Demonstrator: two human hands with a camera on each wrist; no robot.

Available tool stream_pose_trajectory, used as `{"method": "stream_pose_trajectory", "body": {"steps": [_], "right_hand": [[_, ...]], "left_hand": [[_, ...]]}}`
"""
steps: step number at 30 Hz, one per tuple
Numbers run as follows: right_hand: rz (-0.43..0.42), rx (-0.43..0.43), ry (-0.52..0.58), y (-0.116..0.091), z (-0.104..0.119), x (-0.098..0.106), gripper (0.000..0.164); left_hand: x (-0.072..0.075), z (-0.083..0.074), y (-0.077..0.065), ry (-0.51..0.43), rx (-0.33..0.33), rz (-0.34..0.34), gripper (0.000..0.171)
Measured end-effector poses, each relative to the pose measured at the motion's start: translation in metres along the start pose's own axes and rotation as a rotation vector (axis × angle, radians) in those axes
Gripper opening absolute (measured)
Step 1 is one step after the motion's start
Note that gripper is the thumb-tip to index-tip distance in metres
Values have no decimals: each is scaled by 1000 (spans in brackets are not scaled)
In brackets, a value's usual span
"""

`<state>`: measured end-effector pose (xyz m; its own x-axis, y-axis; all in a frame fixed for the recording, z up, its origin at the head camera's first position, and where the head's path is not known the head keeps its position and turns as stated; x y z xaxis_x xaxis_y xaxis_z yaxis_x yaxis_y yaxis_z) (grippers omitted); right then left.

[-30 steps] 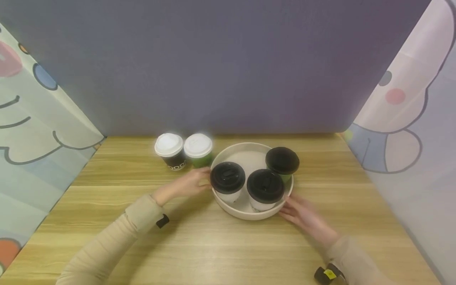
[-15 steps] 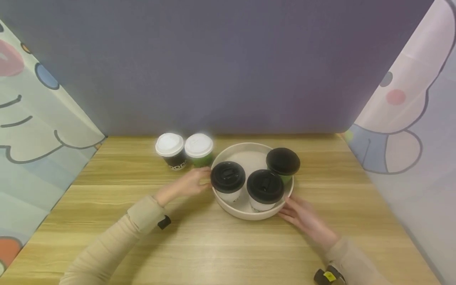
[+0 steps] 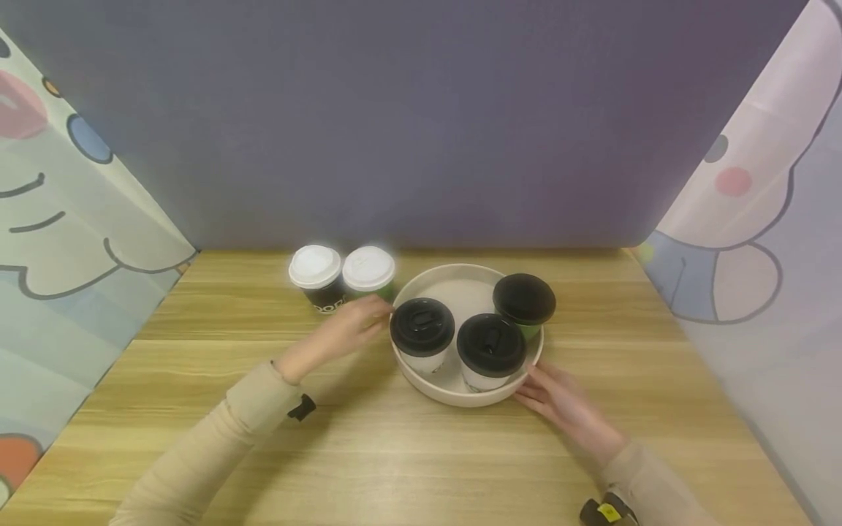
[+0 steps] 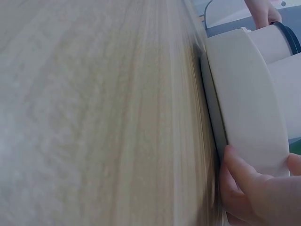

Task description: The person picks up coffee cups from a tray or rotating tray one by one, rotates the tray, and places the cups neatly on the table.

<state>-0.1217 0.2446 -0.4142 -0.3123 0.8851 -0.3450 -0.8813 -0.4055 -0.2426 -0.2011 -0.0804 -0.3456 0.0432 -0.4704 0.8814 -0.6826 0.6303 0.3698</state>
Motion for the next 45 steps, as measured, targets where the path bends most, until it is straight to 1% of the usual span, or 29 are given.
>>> {"method": "stream_pose_trajectory", "body": {"steps": [5, 11, 19, 25, 29, 34, 38, 41, 45], "right_hand": [[3, 2, 5, 0, -1, 0, 69], [-8, -2, -5, 0, -1, 0, 68], [-17, -7, -8, 0, 0, 0, 68], [-17, -16, 4, 1, -2, 0, 70], [-17, -19, 4, 1, -2, 0, 70], [-38, -41, -25, 0, -1, 0, 71], [-46, -49, -27, 0, -1, 0, 71], [-45, -48, -22, 0, -1, 1, 71], [-55, -50, -29, -1, -1, 1, 70]], "left_hand": [[9, -6, 3, 42, 15, -58, 19], [18, -13, 7, 50, 1, -77, 20], [26, -25, 14, 38, -17, -52, 28], [26, -35, 19, 61, -44, -30, 28], [24, -42, 22, 57, -83, -23, 29], [20, -49, 28, 85, -114, 7, 35], [17, -54, 33, 109, -131, 55, 42], [15, -57, 34, 127, -129, 99, 48], [14, -60, 35, 154, -109, 164, 55]]}}
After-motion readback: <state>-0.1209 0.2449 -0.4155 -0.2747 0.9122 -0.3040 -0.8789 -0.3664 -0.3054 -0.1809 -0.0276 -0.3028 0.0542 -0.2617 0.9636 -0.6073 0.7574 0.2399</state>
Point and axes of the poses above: each hand's wrist, its own y-axis towards the middle knuckle, its own x-axis out of the back of the hand, z = x × y, the point moved 2 cm from there along y, towards the middle knuckle, and after that the axes turned 1 degree about x, right-handed, at the moved point
